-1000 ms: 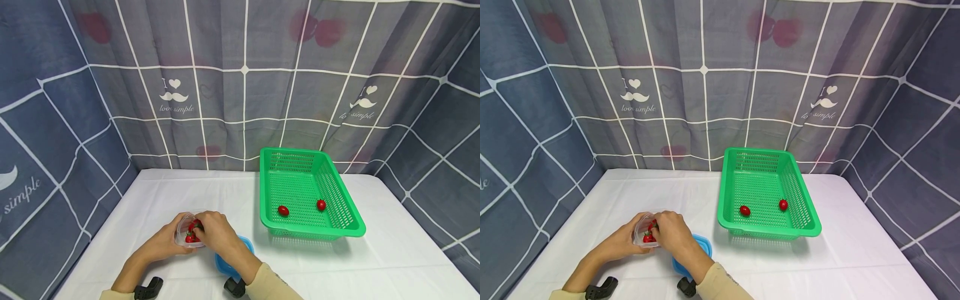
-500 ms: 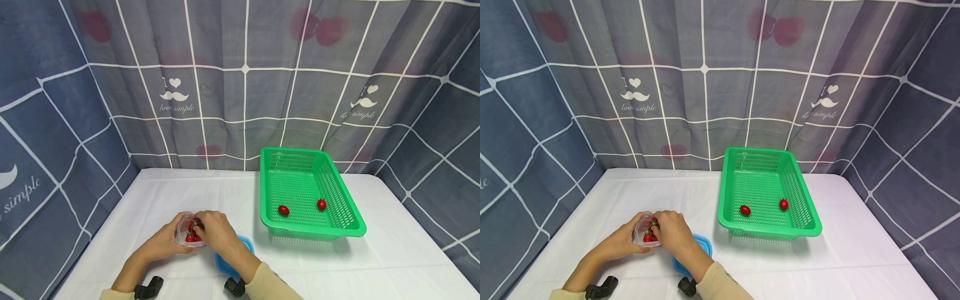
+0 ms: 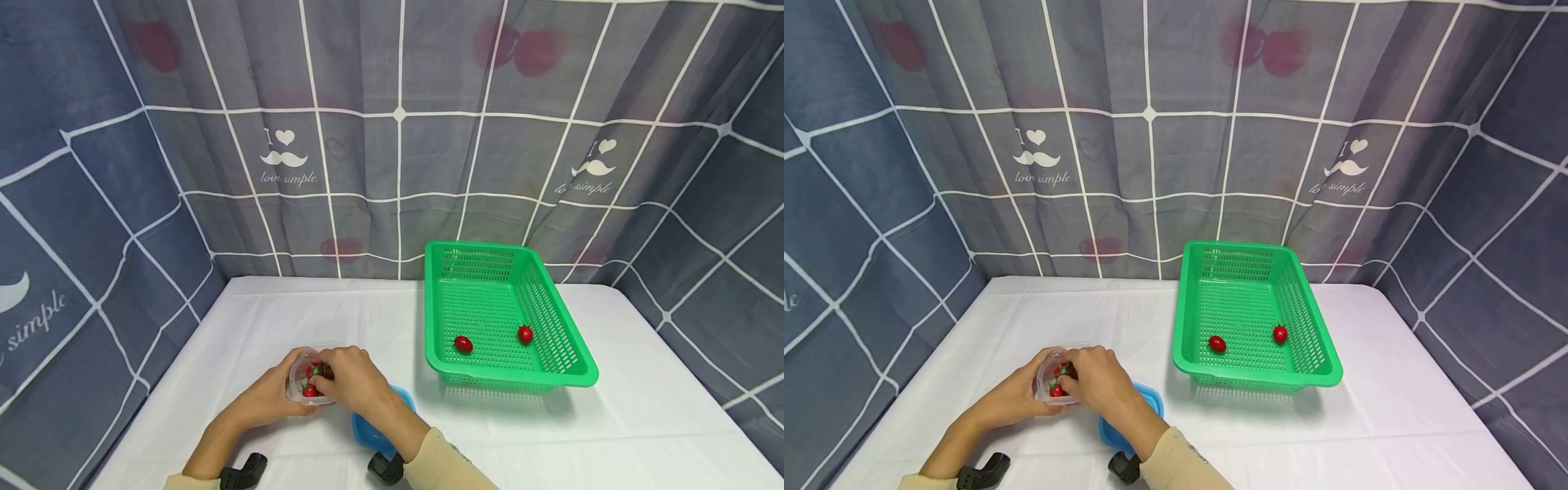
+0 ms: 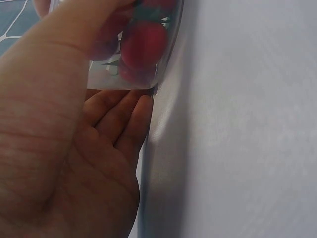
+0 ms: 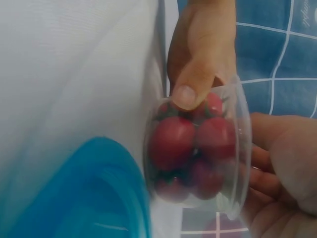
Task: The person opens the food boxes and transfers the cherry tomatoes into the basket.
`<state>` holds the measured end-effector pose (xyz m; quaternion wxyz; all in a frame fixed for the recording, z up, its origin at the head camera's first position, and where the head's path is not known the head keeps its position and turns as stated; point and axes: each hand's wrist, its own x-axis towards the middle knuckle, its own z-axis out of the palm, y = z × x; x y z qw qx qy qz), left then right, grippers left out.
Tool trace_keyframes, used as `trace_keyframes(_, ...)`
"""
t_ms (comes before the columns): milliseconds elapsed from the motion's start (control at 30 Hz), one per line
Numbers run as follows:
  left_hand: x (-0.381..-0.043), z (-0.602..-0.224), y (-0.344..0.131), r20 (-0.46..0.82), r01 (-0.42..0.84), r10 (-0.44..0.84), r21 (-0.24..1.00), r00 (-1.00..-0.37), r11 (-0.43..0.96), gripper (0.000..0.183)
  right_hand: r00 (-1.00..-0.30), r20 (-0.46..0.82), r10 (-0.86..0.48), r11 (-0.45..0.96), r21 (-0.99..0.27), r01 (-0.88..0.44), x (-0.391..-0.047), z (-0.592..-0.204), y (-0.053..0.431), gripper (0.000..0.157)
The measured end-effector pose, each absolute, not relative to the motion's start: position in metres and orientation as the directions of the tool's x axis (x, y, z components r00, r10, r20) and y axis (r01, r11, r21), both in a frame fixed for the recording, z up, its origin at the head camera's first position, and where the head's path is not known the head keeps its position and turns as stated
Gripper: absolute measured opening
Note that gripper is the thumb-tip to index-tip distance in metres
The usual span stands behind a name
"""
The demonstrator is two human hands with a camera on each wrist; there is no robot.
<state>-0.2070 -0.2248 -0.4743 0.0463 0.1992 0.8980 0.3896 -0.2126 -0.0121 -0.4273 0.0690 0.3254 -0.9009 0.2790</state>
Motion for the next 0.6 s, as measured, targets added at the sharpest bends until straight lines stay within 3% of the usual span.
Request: trace_keyframes(600, -0.207, -0.474, -0.222, 0.062, 0.296, 0.363, 0.713, -0.93, 0.635, 0.094, -0.735, 0.487, -0.472, 0.552, -0.486, -0.677, -0.211, -0.388, 0.014, 0.021)
